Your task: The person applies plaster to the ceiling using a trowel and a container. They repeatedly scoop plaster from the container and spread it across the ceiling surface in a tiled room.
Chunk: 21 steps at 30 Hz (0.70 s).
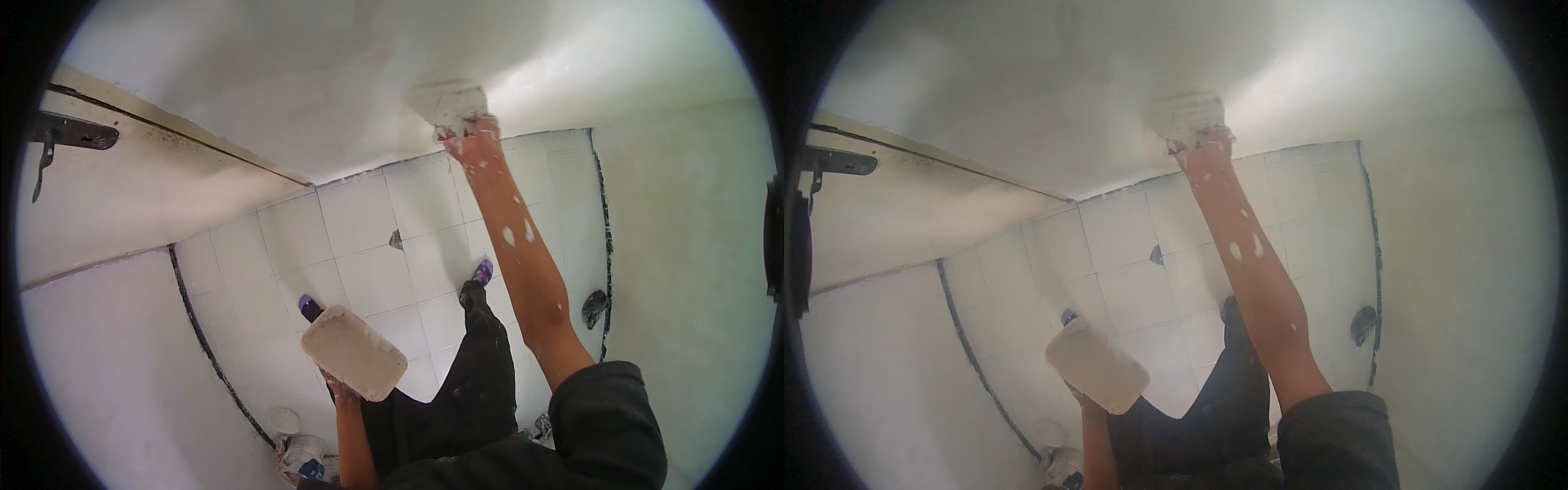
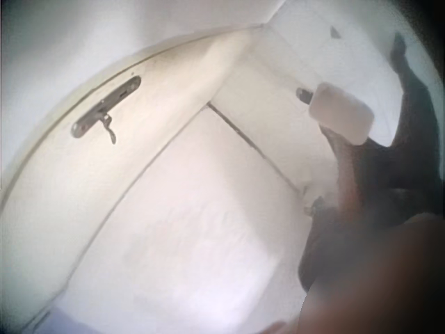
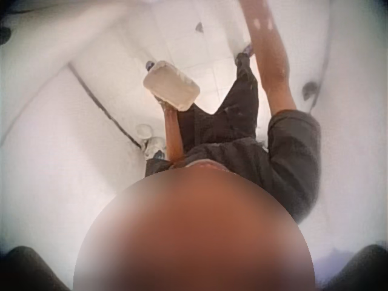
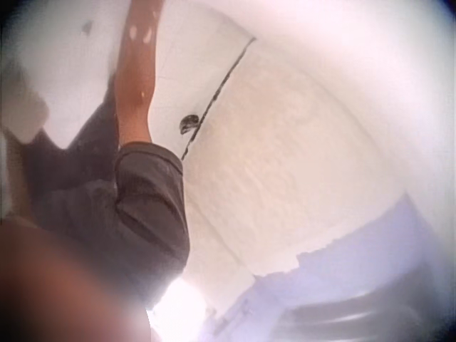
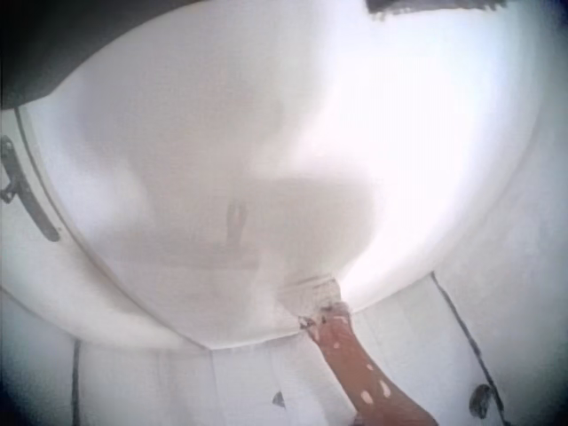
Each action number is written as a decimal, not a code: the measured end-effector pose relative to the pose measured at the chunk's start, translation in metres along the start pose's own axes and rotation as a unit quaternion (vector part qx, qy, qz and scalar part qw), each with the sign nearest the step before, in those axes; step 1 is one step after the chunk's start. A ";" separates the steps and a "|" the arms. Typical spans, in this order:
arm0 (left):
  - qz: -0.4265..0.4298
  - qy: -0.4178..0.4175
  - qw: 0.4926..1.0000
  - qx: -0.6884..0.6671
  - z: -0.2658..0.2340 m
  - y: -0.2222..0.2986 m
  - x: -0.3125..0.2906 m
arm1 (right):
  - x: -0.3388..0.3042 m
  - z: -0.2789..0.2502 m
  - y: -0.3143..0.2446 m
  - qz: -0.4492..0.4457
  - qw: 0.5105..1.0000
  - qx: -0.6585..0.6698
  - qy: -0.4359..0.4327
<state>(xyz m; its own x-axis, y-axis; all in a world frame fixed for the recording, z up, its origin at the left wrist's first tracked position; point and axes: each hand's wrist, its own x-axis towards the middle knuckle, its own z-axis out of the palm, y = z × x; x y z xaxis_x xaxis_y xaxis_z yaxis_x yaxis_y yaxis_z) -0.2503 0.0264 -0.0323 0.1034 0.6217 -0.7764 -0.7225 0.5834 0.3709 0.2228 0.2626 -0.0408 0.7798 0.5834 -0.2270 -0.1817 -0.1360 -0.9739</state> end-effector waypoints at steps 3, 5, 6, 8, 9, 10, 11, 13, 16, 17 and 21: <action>0.018 0.017 1.000 -0.009 -0.006 -0.002 0.008 | -0.081 -0.003 -0.067 0.024 0.999 -0.021 -0.028; 0.011 0.012 1.000 -0.003 -0.008 -0.012 0.032 | -0.093 -0.032 -0.046 0.095 0.987 0.123 0.036; 0.009 0.020 1.000 -0.004 -0.015 -0.019 0.042 | -0.099 -0.036 -0.023 0.139 0.967 0.202 0.062; 0.013 0.029 0.999 -0.005 -0.032 -0.036 0.068 | -0.100 -0.033 0.035 0.227 0.886 0.394 0.089; 0.015 0.035 0.999 -0.003 -0.043 -0.048 0.082 | -0.091 -0.032 0.082 0.266 0.868 0.396 0.139; 0.019 0.035 0.999 -0.002 -0.053 -0.057 0.097 | -0.079 -0.032 0.140 0.299 0.846 0.400 0.186; 0.017 0.035 0.999 0.000 -0.062 -0.071 0.109 | -0.064 -0.040 0.203 0.328 0.822 0.403 0.234; -0.013 0.017 1.000 0.008 -0.073 -0.103 0.140 | 0.002 -0.084 0.350 0.072 0.994 -0.049 0.071; 0.002 0.060 0.998 0.014 -0.115 -0.125 0.146 | 0.044 -0.021 0.398 -0.020 0.893 -0.447 -0.059; 0.006 0.073 0.997 0.016 -0.121 -0.129 0.144 | 0.052 0.004 0.371 -0.031 0.829 -0.549 -0.097; -0.011 0.090 0.995 0.028 -0.120 -0.138 0.141 | 0.064 -0.025 0.370 -0.190 0.960 -0.171 -0.112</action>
<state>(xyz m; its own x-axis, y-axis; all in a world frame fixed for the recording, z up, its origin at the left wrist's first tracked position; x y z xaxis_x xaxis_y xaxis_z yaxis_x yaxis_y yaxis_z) -0.2178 -0.0295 -0.2540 -0.0092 0.5081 -0.8613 -0.6818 0.6268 0.3771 0.2202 0.2299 -0.4160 0.5947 0.7958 0.1139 0.3288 -0.1115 -0.9378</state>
